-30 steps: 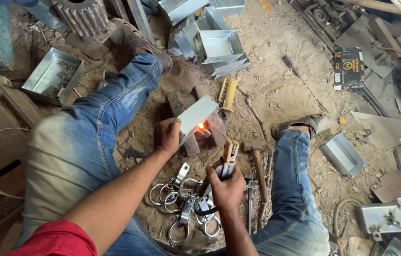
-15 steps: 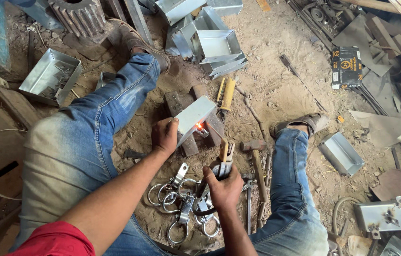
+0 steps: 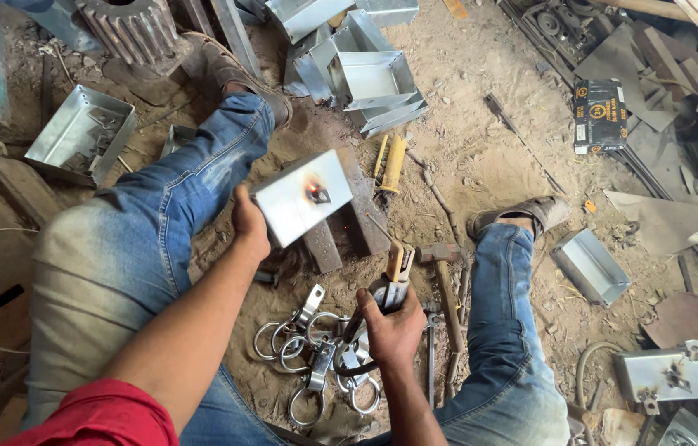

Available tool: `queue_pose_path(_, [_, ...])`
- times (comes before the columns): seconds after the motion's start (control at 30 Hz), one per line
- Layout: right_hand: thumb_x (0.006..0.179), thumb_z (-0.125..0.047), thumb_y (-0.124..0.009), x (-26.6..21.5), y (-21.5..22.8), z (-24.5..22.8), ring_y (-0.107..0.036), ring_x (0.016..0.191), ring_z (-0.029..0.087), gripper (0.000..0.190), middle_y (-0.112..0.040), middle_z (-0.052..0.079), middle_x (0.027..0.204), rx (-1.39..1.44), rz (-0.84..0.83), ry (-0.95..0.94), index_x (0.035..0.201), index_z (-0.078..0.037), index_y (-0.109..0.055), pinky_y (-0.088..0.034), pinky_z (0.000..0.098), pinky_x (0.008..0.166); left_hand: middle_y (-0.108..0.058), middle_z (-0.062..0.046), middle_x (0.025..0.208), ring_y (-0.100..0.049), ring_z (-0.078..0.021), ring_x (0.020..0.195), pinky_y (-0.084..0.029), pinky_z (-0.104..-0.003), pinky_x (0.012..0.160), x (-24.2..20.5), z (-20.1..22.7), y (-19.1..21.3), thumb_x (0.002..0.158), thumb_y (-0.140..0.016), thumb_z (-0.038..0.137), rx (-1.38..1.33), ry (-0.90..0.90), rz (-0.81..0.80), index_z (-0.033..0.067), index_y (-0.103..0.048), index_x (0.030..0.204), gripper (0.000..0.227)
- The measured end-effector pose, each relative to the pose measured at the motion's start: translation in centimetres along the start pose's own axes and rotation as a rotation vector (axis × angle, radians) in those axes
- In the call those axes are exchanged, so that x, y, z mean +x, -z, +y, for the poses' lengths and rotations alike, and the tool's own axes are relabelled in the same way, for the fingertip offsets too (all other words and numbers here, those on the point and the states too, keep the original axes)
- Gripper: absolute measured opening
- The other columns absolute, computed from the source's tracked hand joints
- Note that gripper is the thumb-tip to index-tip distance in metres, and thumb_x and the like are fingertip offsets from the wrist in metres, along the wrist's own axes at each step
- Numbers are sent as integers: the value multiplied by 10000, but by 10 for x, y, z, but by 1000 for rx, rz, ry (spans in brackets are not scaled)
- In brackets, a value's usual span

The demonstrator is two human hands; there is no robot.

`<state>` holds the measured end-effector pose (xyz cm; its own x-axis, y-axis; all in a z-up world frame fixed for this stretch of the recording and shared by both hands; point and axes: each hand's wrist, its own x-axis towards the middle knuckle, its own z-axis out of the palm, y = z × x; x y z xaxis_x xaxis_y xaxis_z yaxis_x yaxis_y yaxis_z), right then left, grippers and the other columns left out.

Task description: The person hammers metal components into a box frame and then welds the joints using an electrode holder. They handle various metal panels and tools while sitting on the workshop floor.

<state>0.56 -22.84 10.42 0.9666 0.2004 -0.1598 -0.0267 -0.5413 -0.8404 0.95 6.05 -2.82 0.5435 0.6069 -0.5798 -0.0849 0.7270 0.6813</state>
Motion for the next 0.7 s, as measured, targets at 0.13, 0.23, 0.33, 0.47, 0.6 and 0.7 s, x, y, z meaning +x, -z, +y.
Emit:
queue_pose_path(0.13, [718,-282,-850,0,0,0,-650,614,121,331,-716,35,704,70,34,55,890,-53,-684,-556,304,605,-627,-119,1410,-637,-255,1255,-463,-384,1086,4,-1,-2,927,-273,759,-313,113,24,47,-501,1454,914])
queue_pose_path(0.23, [718,-277,-845,1,1,1,-656,620,112,326,-720,32,704,90,37,56,894,-52,-685,-553,292,604,-655,-110,1399,-655,-242,1239,-483,-361,1071,6,-4,-11,913,-330,760,-274,96,59,42,-531,1440,913])
queue_pose_path(0.33, [739,-255,-866,8,-2,8,-638,599,127,310,-708,39,706,-34,47,-52,881,-54,-677,-541,288,587,-670,-116,1373,-658,-240,1225,-476,-364,1060,5,-6,-17,923,-350,766,-118,176,11,46,-554,1406,890])
queue_pose_path(0.47, [752,-165,-818,12,-5,10,-642,599,96,249,-704,31,712,278,81,97,891,-39,-653,-540,249,577,-719,-112,1259,-694,-261,1135,-530,-383,992,7,-2,-20,929,-371,726,-99,241,-100,68,-650,1290,801])
queue_pose_path(0.6, [770,-135,-810,12,-2,11,-633,598,98,231,-693,42,705,361,96,92,878,-22,-639,-517,243,577,-728,-101,1177,-706,-263,1065,-564,-412,924,5,3,-14,931,-348,723,-108,292,-173,95,-685,1215,768])
queue_pose_path(0.7, [761,-157,-815,16,0,16,-635,593,105,243,-696,43,703,313,109,99,867,-26,-640,-524,249,576,-725,-89,1184,-707,-253,1057,-569,-412,916,7,1,-26,949,-352,693,-81,293,-172,105,-683,1226,730])
